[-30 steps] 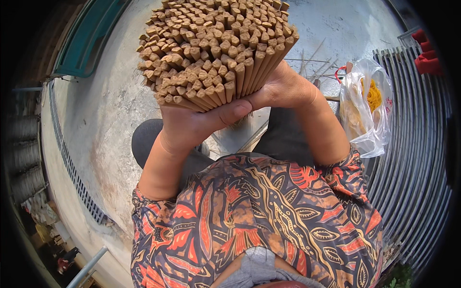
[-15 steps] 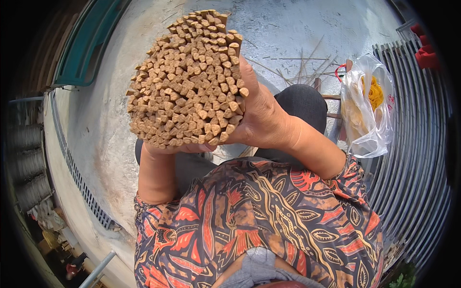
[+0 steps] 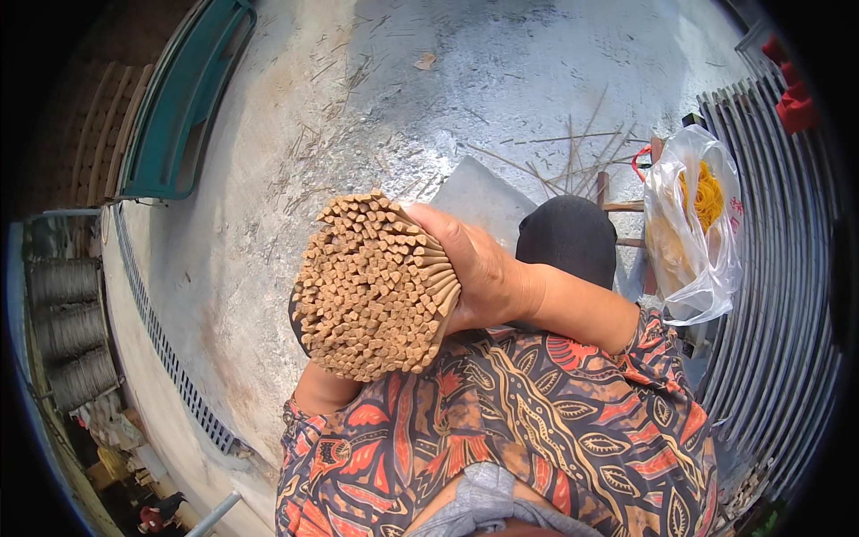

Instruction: The person gathers bundles of thin wooden sticks, aligns them, and secures them with rubber bands. The person then places the finished bundles onto a nearby cart and retrieves new sticks from a metal tray to repeat the process.

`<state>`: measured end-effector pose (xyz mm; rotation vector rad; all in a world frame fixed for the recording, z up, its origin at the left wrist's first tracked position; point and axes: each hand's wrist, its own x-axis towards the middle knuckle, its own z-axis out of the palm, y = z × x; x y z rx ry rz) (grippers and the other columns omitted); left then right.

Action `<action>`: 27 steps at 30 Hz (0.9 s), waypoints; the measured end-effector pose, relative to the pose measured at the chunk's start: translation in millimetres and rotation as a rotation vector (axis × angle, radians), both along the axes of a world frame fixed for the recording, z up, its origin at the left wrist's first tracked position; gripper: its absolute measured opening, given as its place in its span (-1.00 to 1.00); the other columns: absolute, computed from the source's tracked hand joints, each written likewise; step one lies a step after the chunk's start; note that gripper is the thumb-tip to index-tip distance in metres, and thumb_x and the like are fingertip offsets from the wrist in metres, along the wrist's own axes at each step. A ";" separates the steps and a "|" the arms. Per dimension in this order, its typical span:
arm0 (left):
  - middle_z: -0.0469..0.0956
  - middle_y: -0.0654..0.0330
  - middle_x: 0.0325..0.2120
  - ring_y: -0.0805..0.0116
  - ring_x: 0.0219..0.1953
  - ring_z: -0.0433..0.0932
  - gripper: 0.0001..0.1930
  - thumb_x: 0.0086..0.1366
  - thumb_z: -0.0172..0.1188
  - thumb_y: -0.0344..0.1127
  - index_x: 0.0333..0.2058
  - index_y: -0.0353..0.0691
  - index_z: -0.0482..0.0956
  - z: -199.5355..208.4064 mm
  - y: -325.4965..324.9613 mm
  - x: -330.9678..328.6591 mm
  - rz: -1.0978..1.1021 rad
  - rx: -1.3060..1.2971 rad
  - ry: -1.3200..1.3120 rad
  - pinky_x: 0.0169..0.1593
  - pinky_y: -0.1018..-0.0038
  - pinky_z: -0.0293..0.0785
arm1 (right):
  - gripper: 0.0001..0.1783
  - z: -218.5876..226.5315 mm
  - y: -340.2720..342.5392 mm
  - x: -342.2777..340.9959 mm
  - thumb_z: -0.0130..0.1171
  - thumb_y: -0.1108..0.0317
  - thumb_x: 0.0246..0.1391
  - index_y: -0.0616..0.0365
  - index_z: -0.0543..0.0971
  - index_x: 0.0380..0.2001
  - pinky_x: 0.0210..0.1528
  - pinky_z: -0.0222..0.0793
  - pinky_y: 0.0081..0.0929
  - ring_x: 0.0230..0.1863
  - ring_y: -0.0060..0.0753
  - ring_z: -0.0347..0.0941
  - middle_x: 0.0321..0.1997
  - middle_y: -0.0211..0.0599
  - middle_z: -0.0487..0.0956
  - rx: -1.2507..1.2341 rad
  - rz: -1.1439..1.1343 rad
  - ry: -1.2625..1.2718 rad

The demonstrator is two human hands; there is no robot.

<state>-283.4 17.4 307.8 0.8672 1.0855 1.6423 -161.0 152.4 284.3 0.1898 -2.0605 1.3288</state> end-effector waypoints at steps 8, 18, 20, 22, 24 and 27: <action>0.19 0.01 0.13 0.21 0.13 0.28 0.11 -0.24 0.52 -0.36 0.19 -0.32 -0.11 3.3 -27.6 -2.4 -0.079 -0.081 0.104 0.18 0.33 0.22 | 0.24 22.3 -15.7 4.0 0.54 0.24 -0.51 0.29 -0.03 0.21 0.12 0.23 -0.24 0.07 0.07 0.30 0.09 0.10 0.29 -0.030 -0.006 -0.029; 0.03 -0.07 0.22 0.18 0.26 0.08 0.26 -0.35 0.58 -0.20 0.24 -0.33 -0.17 10.9 -5.3 -1.4 -0.072 -0.175 -0.155 0.29 0.31 0.00 | 0.22 39.9 -18.8 10.4 0.53 0.22 -0.48 0.34 -0.03 0.20 0.12 0.24 -0.23 0.08 0.09 0.31 0.11 0.12 0.29 0.220 -0.151 -0.048; 0.00 -0.09 0.24 0.16 0.28 0.04 0.31 -0.40 0.60 -0.15 0.24 -0.33 -0.18 14.3 -4.0 -5.5 -0.103 0.001 0.042 0.30 0.30 -0.03 | 0.22 42.7 -19.4 11.8 0.53 0.23 -0.47 0.32 -0.03 0.20 0.12 0.24 -0.23 0.09 0.09 0.31 0.12 0.12 0.28 0.208 -0.142 -0.057; -0.03 -0.12 0.24 0.10 0.27 0.04 0.37 -0.45 0.62 -0.13 0.24 -0.32 -0.22 4.7 -8.5 -6.5 -0.138 0.229 0.267 0.29 0.27 -0.04 | 0.22 39.2 -19.2 11.1 0.52 0.24 -0.47 0.31 -0.04 0.21 0.13 0.24 -0.22 0.09 0.09 0.30 0.12 0.12 0.28 0.033 -0.075 -0.028; -0.03 -0.12 0.24 0.09 0.27 0.05 0.37 -0.45 0.62 -0.13 0.24 -0.32 -0.22 4.5 -6.4 -11.6 -0.124 0.351 0.385 0.29 0.26 -0.04 | 0.22 34.8 -22.1 8.2 0.52 0.25 -0.47 0.29 -0.05 0.22 0.12 0.24 -0.22 0.09 0.09 0.30 0.12 0.11 0.28 0.004 -0.049 -0.021; 0.01 -0.13 0.22 0.09 0.26 0.07 0.36 -0.43 0.61 -0.13 0.24 -0.33 -0.23 5.1 -16.1 -9.5 -0.071 0.341 0.336 0.30 0.20 -0.07 | 0.25 34.5 -24.2 3.7 0.52 0.24 -0.48 0.25 -0.07 0.24 0.12 0.22 -0.19 0.10 0.09 0.28 0.14 0.10 0.26 -0.036 0.051 -0.031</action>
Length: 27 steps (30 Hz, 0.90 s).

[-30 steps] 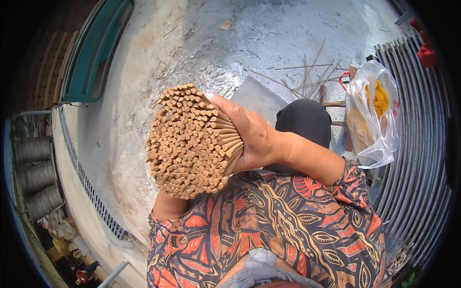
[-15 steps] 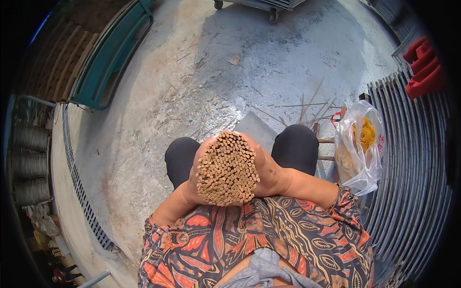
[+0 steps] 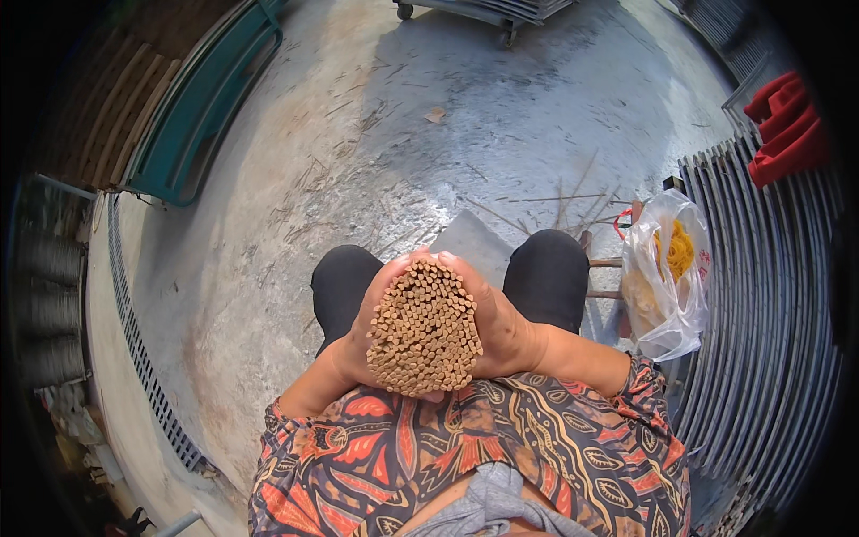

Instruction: The person gathers bundles of thin wooden sticks, aligns them, and secures them with rubber bands. The person then places the finished bundles onto a nearby cart and retrieves new sticks from a metal tray to repeat the process.

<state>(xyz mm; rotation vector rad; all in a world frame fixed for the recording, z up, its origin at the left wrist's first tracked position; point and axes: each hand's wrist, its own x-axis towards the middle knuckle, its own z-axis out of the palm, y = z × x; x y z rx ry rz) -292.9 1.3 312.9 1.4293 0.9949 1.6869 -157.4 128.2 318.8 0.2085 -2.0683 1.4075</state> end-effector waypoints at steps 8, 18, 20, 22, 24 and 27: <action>0.16 -0.10 0.14 0.03 0.20 0.18 0.23 -0.34 0.58 -0.18 0.24 -0.22 -0.13 -6.5 -22.5 -3.0 0.140 0.043 -0.062 0.31 0.11 -0.10 | 0.44 2.0 -3.1 -7.6 0.56 0.05 -0.64 0.24 -0.14 0.28 0.20 0.09 -0.11 0.17 0.12 0.18 0.19 0.08 0.20 -0.039 0.180 -0.059; 0.16 -0.09 0.13 0.00 0.17 0.20 0.18 -0.22 0.41 0.06 0.23 -0.28 -0.18 -5.9 -18.8 5.4 0.331 -0.039 -0.035 0.27 0.13 0.05 | 0.16 -2.1 33.2 26.5 0.42 -0.04 -0.32 0.29 0.02 0.24 0.25 0.07 -0.18 0.25 0.08 0.13 0.22 0.13 0.20 0.107 -0.115 -0.109; 0.14 -0.09 0.14 -0.02 0.18 0.18 0.28 -0.31 0.44 0.15 0.23 -0.31 -0.22 -7.0 -19.9 7.6 0.355 -0.082 -0.017 0.27 0.13 0.06 | -0.41 7.3 64.7 53.2 0.34 0.28 -0.13 0.27 0.40 -0.02 0.06 0.32 -0.35 0.02 -0.08 0.39 -0.04 -0.04 0.46 0.226 -0.514 -0.084; 0.13 -0.09 0.14 -0.03 0.20 0.16 0.39 -0.40 0.48 0.24 0.23 -0.33 -0.26 -4.8 -27.0 9.5 0.370 -0.115 0.003 0.27 0.13 0.06 | -0.73 6.2 102.8 84.7 0.24 0.44 -0.04 0.22 0.51 -0.22 -0.12 0.39 -0.44 -0.20 -0.24 0.47 -0.24 -0.16 0.53 0.266 -0.909 -0.073; 0.14 -0.08 0.14 -0.03 0.19 0.17 0.38 -0.39 0.47 0.24 0.24 -0.34 -0.25 -4.0 -32.1 6.8 0.363 -0.159 0.043 0.27 0.14 0.07 | -0.84 -17.3 150.9 128.3 0.16 0.43 0.04 0.23 0.54 -0.29 -0.21 0.39 -0.59 -0.30 -0.54 0.46 -0.33 -0.31 0.55 0.051 -1.176 -0.144; 0.16 -0.05 0.14 -0.01 0.19 0.19 0.36 -0.39 0.44 0.29 0.22 -0.37 -0.18 -0.3 -28.6 11.1 0.392 -0.209 0.042 0.27 0.16 0.07 | -0.81 -65.4 219.5 225.4 0.11 0.41 0.05 0.22 0.55 -0.25 -0.23 0.38 -0.64 -0.35 -0.63 0.46 -0.36 -0.40 0.58 -0.143 -1.417 -0.332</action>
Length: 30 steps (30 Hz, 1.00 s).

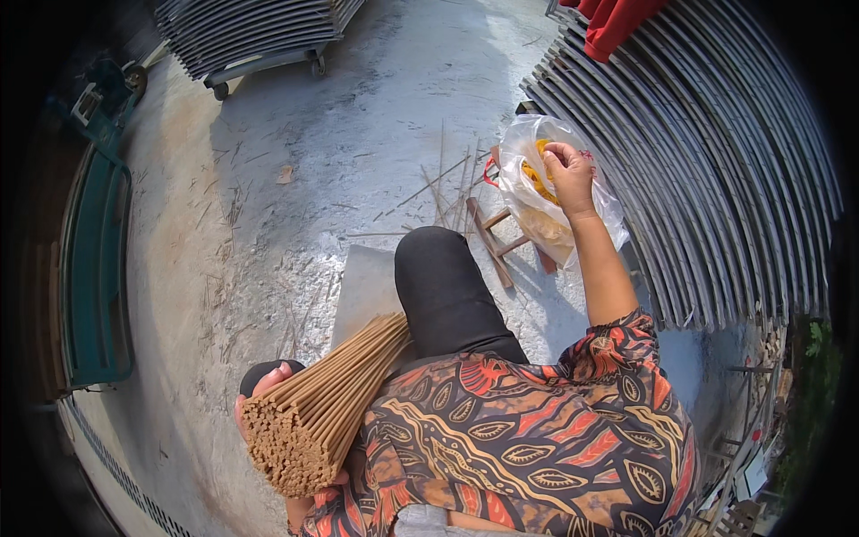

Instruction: The person gathers bundles of thin wooden sticks, aligns them, and secures them with rubber bands. The person then places the finished bundles onto a nearby cart and retrieves new sticks from a metal tray to repeat the process.

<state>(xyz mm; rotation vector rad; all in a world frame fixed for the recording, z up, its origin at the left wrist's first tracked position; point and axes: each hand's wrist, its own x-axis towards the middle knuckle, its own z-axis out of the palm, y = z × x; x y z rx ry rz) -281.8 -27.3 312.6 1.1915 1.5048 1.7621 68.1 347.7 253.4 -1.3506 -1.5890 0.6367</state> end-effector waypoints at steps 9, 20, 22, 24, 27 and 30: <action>0.18 0.01 0.13 0.07 0.19 0.20 0.27 -0.39 0.43 0.31 0.18 -0.40 0.02 0.3 0.1 4.3 0.049 -0.007 -0.007 0.27 0.20 0.05 | -0.66 -71.9 -16.2 44.9 -0.02 0.25 -0.01 0.03 0.54 -0.15 -0.03 0.33 -0.21 -0.06 -0.02 0.44 -0.13 -0.05 0.53 -0.429 -0.071 -0.713; 0.25 0.02 0.09 0.13 0.16 0.25 -0.01 -0.05 0.26 0.24 0.15 -0.38 0.08 11.1 15.1 17.8 0.030 0.064 0.112 0.29 0.25 0.04 | -0.84 -105.1 -28.8 27.0 0.08 0.27 -0.12 0.03 0.60 -0.46 -0.20 0.38 -0.22 -0.29 -0.12 0.51 -0.35 -0.17 0.58 -0.197 0.092 -0.894; 0.26 0.02 0.08 0.13 0.16 0.25 -0.04 -0.03 0.24 0.23 0.14 -0.38 0.09 10.1 11.0 18.3 0.059 0.033 0.103 0.29 0.25 0.04 | -0.84 -89.5 -23.6 18.4 0.12 0.25 -0.11 0.04 0.58 -0.44 -0.22 0.38 -0.25 -0.33 -0.17 0.51 -0.40 -0.22 0.59 -0.241 -0.018 -0.737; 0.27 0.02 0.08 0.13 0.15 0.26 -0.07 0.00 0.21 0.22 0.14 -0.38 0.10 9.7 8.7 17.7 0.072 0.025 0.092 0.29 0.25 0.04 | -0.82 -84.1 -7.7 27.1 0.14 0.20 -0.10 0.03 0.55 -0.45 -0.24 0.39 -0.22 -0.31 -0.12 0.50 -0.38 -0.21 0.57 -0.307 -0.120 -0.613; 0.28 0.02 0.07 0.14 0.15 0.26 -0.10 0.03 0.17 0.22 0.13 -0.38 0.11 8.0 7.1 19.6 0.083 0.011 0.084 0.29 0.26 0.04 | -0.78 -86.2 12.7 36.6 0.20 0.19 -0.12 0.09 0.55 -0.44 -0.23 0.38 -0.28 -0.29 -0.18 0.49 -0.36 -0.21 0.55 -0.227 -0.237 -0.607; 0.29 0.02 0.06 0.14 0.14 0.27 -0.14 0.07 0.13 0.21 0.13 -0.38 0.12 7.2 7.8 20.9 0.080 0.000 0.070 0.29 0.26 0.04 | -0.76 -105.8 29.4 53.3 0.22 0.20 -0.13 0.12 0.57 -0.42 -0.20 0.38 -0.32 -0.26 -0.21 0.48 -0.32 -0.22 0.54 -0.160 -0.279 -0.667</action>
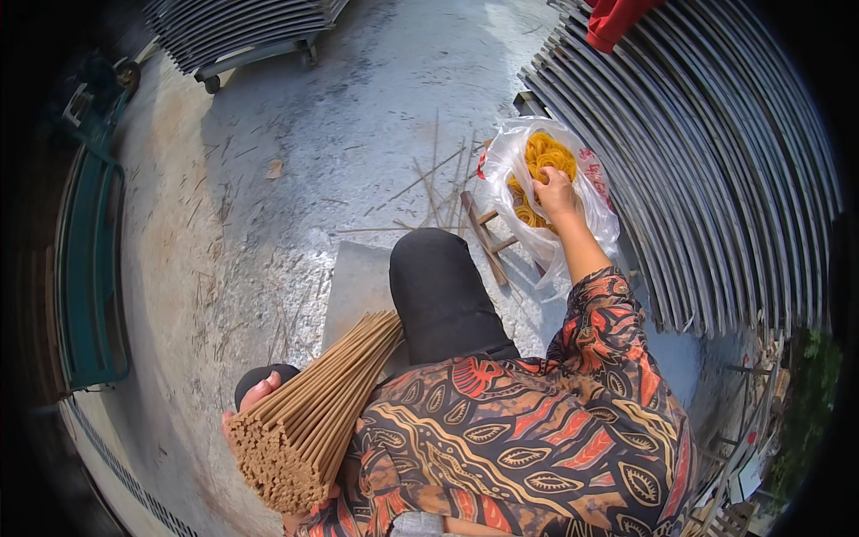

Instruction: The person gathers bundles of thin wooden sticks, aligns them, and secures them with rubber bands. The person then places the finished bundles onto a nearby cart and retrieves new sticks from a metal tray to repeat the process.

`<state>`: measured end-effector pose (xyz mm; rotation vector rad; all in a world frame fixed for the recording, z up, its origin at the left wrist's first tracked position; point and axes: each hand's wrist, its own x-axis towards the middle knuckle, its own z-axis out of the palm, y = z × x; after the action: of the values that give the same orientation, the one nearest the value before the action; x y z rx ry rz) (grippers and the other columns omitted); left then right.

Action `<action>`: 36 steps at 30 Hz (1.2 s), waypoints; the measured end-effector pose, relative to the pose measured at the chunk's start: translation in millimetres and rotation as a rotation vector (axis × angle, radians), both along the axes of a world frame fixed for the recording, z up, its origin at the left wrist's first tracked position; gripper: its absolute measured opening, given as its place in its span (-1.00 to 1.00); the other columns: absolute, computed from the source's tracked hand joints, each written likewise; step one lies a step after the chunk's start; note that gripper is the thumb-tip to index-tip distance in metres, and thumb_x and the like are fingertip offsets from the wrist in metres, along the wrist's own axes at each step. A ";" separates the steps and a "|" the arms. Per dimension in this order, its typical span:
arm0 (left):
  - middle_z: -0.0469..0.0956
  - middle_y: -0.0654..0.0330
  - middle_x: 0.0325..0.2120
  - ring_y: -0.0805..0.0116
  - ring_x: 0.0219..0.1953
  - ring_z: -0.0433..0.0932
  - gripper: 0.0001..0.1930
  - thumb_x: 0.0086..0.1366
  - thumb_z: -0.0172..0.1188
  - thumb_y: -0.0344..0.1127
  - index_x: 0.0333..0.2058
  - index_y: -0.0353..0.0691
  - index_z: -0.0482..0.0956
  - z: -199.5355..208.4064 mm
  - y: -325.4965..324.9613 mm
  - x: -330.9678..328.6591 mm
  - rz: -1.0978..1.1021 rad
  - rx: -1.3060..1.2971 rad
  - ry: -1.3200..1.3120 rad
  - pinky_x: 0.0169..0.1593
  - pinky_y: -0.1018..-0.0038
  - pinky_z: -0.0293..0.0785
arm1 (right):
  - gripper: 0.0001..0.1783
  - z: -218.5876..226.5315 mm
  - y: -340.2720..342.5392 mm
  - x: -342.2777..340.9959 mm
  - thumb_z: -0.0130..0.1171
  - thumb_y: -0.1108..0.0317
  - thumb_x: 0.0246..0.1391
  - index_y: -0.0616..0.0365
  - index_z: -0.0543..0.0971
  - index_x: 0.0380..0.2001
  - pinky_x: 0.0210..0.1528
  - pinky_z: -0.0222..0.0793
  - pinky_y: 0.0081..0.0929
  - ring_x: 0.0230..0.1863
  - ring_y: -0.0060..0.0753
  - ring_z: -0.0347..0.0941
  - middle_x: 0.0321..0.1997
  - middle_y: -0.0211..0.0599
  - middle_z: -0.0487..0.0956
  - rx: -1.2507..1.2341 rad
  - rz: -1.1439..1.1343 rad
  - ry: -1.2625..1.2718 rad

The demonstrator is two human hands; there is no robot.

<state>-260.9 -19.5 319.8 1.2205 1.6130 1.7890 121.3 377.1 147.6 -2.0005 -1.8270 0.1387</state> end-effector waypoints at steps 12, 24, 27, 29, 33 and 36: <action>0.32 0.01 0.03 0.16 0.13 0.30 -0.27 0.21 -0.02 0.17 0.10 -0.38 0.17 -6.0 -2.1 4.6 0.037 -0.021 -0.068 0.29 0.28 0.05 | -0.88 36.5 6.8 34.8 0.26 0.41 -0.11 0.23 0.59 -0.49 -0.56 0.31 -0.63 -0.60 -0.62 0.39 -0.59 -0.43 0.53 -0.108 -0.120 0.885; 0.40 0.08 -0.05 0.23 0.04 0.37 -0.41 0.35 -0.45 0.04 0.07 -0.30 0.31 7.3 24.4 -3.3 -0.323 0.151 -1.236 0.19 0.31 0.22 | -0.83 129.1 -47.0 -94.0 0.19 0.32 0.03 0.19 0.60 -0.36 -0.49 0.22 -0.76 -0.50 -0.77 0.38 -0.48 -0.50 0.55 -0.251 0.452 0.825; 0.39 0.10 -0.06 0.22 0.05 0.35 -0.41 0.28 -0.39 0.05 0.09 -0.23 0.30 12.6 24.8 -10.3 -0.341 0.036 -0.966 0.17 0.28 0.24 | -0.87 165.6 -98.7 -176.0 0.20 0.44 0.02 0.24 0.58 -0.33 -0.43 0.28 -0.76 -0.46 -0.76 0.38 -0.48 -0.51 0.54 -0.446 0.767 0.874; 0.36 0.09 -0.05 0.21 0.05 0.33 -0.41 0.21 -0.30 0.04 0.09 -0.23 0.28 8.5 22.8 -13.3 -0.363 0.033 -0.797 0.17 0.28 0.23 | -0.86 186.7 -130.1 -222.4 0.22 0.46 0.00 0.25 0.59 -0.33 -0.41 0.33 -0.74 -0.46 -0.73 0.41 -0.46 -0.48 0.56 -0.501 1.064 0.792; 0.31 0.07 -0.03 0.19 0.07 0.29 -0.35 0.08 -0.11 0.02 0.11 -0.24 0.25 -1.0 19.9 -16.6 -0.385 0.059 -0.502 0.18 0.28 0.20 | -0.83 221.6 -172.0 -293.9 0.28 0.52 -0.14 0.20 0.61 -0.37 -0.37 0.39 -0.57 -0.42 -0.45 0.51 -0.44 -0.29 0.59 -0.179 1.697 0.605; 0.27 0.06 -0.01 0.17 0.09 0.26 -0.28 -0.01 0.02 0.00 0.12 -0.25 0.22 -7.5 16.3 -21.3 -0.403 0.063 -0.351 0.18 0.29 0.18 | -0.83 216.9 -180.3 -318.7 0.26 0.52 -0.13 0.19 0.60 -0.37 -0.38 0.39 -0.56 -0.41 -0.42 0.52 -0.45 -0.31 0.59 -0.099 1.780 0.621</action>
<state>-282.2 -3.2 312.4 1.0889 1.0387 1.6847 -197.4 196.8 364.5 0.2310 -2.4124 1.1320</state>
